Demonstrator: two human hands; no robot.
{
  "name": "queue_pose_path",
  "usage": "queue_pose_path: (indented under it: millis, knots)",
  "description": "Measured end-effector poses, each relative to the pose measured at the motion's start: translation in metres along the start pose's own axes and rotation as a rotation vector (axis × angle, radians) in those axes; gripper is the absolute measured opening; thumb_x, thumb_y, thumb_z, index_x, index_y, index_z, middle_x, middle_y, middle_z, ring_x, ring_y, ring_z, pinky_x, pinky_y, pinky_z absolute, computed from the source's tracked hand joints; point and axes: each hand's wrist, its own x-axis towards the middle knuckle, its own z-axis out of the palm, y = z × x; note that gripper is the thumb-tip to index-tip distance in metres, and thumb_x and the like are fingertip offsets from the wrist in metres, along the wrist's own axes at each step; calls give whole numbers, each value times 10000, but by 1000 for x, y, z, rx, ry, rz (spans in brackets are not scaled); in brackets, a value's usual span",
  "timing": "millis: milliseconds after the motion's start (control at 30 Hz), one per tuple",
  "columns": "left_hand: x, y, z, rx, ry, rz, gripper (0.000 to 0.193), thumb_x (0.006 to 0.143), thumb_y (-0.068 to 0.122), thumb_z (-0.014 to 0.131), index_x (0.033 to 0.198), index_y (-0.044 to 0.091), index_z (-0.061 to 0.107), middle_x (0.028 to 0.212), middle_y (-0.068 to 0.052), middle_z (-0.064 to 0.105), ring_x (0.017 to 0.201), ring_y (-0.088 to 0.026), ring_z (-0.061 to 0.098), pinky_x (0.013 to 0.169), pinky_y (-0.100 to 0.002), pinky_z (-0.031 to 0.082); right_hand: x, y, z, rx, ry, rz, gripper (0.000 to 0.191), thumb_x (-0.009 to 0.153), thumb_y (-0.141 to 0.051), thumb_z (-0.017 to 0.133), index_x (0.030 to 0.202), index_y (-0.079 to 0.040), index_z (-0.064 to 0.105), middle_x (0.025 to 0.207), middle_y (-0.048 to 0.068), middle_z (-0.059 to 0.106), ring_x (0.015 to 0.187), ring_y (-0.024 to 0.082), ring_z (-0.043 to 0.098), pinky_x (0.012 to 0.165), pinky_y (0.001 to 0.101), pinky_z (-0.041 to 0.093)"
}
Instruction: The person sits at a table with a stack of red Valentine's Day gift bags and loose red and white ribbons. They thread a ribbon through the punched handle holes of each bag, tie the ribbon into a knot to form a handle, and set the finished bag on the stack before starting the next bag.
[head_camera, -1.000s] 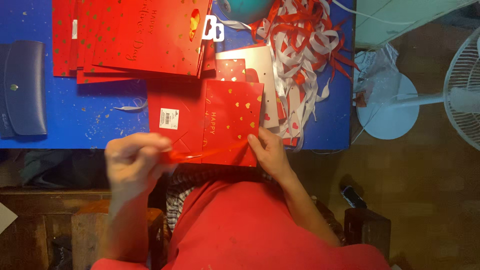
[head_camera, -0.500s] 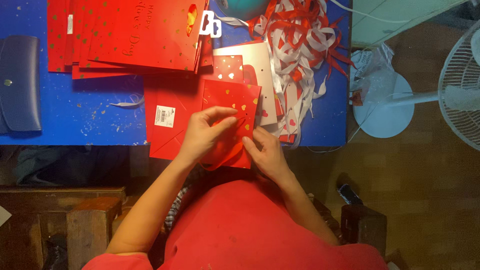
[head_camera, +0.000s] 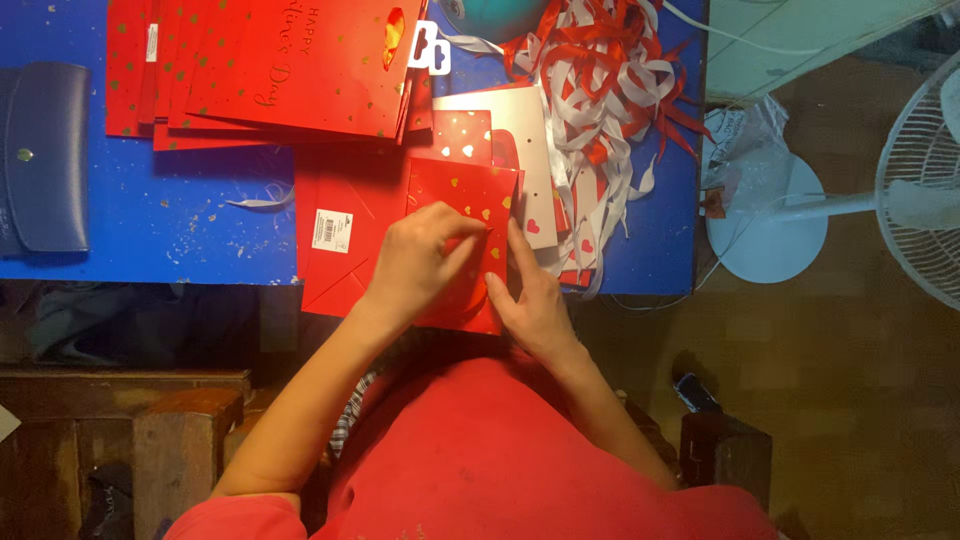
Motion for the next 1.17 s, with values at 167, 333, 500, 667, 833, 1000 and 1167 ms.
queue_pose_path:
  millis: [167, 333, 500, 667, 833, 1000, 1167]
  knots:
    - [-8, 4, 6, 239, 25, 215, 138, 843, 20, 699, 976, 58, 692, 866, -122, 641, 850, -310, 650, 720, -407, 546, 2, -7, -2, -75, -65, 134, 712, 920, -164, 670, 1563, -65, 383, 940, 258, 709, 586, 309, 648, 644, 403, 521]
    - [-4, -18, 16, -137, -34, 29, 78, 901, 68, 725, 964, 68, 679, 876, -61, 683, 825, -215, 671, 717, -346, 552, 6, 1, -10, 57, -3, -154, 475, 1001, -112, 637, 1445, 1, 511, 1161, 244, 693, 992, 282, 725, 806, 354, 578]
    - [1, -41, 21, -756, -276, -464, 108, 932, 112, 691, 987, 51, 620, 803, -3, 692, 678, -74, 666, 577, -254, 534, 17, 9, -19, 108, -126, 138, 363, 972, -87, 547, 1321, -30, 631, 1071, 136, 741, 913, 223, 748, 761, 322, 563]
    - [3, -42, 25, -575, -231, -373, 176, 919, 186, 741, 951, 39, 648, 805, -3, 697, 689, -54, 652, 569, -243, 525, 28, 5, -12, -13, 16, 2, 223, 942, -101, 662, 1144, -8, 666, 1021, 127, 712, 916, 247, 726, 779, 344, 551]
    - [0, -38, 27, -293, -182, -364, 336, 844, 279, 848, 871, 24, 631, 721, -53, 663, 607, -117, 656, 547, -275, 504, 29, -2, -2, -79, 80, 14, 131, 924, -85, 677, 1023, -5, 646, 944, 136, 650, 797, 289, 674, 686, 372, 515]
    - [-2, -42, 34, -388, -93, -264, 291, 855, 249, 823, 881, 34, 629, 812, -5, 664, 687, -58, 670, 577, -238, 538, 26, 6, 0, 2, 161, -42, 87, 986, -71, 651, 1049, -17, 627, 934, 97, 651, 743, 197, 686, 646, 318, 532]
    - [-5, -48, 34, -576, -145, -393, 264, 882, 224, 818, 901, 48, 622, 763, 21, 668, 679, -42, 587, 585, -224, 467, 21, 27, -3, 294, 216, 72, 128, 1043, -93, 592, 1157, -51, 552, 950, 34, 693, 712, 113, 711, 626, 263, 580]
